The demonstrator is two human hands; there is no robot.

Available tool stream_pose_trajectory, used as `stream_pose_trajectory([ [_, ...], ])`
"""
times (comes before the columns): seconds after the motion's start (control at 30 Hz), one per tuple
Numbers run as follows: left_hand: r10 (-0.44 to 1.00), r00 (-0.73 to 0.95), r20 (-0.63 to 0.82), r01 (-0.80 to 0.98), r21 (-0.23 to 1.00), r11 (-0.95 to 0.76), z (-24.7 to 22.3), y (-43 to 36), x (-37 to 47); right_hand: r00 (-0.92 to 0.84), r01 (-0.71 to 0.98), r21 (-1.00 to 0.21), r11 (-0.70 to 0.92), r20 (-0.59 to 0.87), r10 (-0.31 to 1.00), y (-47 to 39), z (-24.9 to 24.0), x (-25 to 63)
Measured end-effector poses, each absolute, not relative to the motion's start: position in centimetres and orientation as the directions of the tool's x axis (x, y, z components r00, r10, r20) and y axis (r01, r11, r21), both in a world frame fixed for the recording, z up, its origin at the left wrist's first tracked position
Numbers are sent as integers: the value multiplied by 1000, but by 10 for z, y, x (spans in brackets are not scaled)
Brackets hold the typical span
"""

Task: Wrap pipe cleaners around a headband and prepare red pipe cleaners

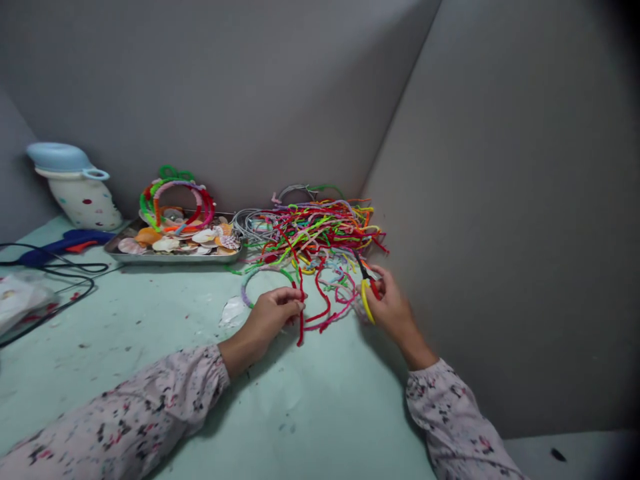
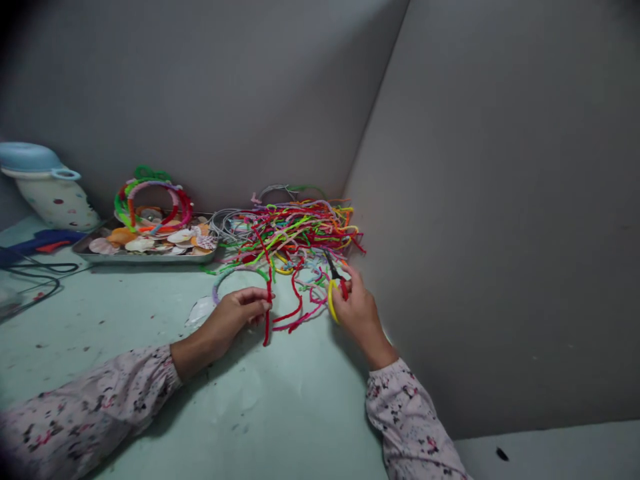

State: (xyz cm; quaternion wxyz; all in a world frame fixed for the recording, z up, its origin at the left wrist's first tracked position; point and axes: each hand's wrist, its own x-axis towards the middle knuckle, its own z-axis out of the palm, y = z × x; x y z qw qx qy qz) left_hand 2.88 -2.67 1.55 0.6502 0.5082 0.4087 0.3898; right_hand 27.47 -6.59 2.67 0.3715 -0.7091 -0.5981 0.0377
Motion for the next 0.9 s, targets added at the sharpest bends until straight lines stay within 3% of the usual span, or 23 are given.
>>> stream_pose_trajectory([
  [0.07,915,380,-136,-115,974,193,18,-28,29,379,861,-466,-205,317,869,-63,25,286],
  [0.17,904,408,-129,-141,969,202,21,-30,29,402,894,-298,-334,207,892,-63,26,292],
  [0.4,868,484,-109,-176,960,219,23,-33,30,399,914,-106,-392,49,916,-64,29,290],
  [0.6,854,510,-102,-160,964,211,30,-36,29,313,949,-6,-315,114,943,-68,37,289],
  [0.7,853,512,-103,-152,966,208,34,-38,29,207,976,-131,-176,292,934,-71,50,275],
  [0.77,842,529,-100,-145,968,206,37,-39,30,128,911,-412,23,336,933,-70,60,259],
  [0.83,822,562,-91,-144,968,206,39,-40,30,53,722,-679,133,245,968,-66,67,241],
  [0.9,801,592,-85,-140,968,206,40,-41,31,7,547,-825,140,171,985,-61,70,225],
])
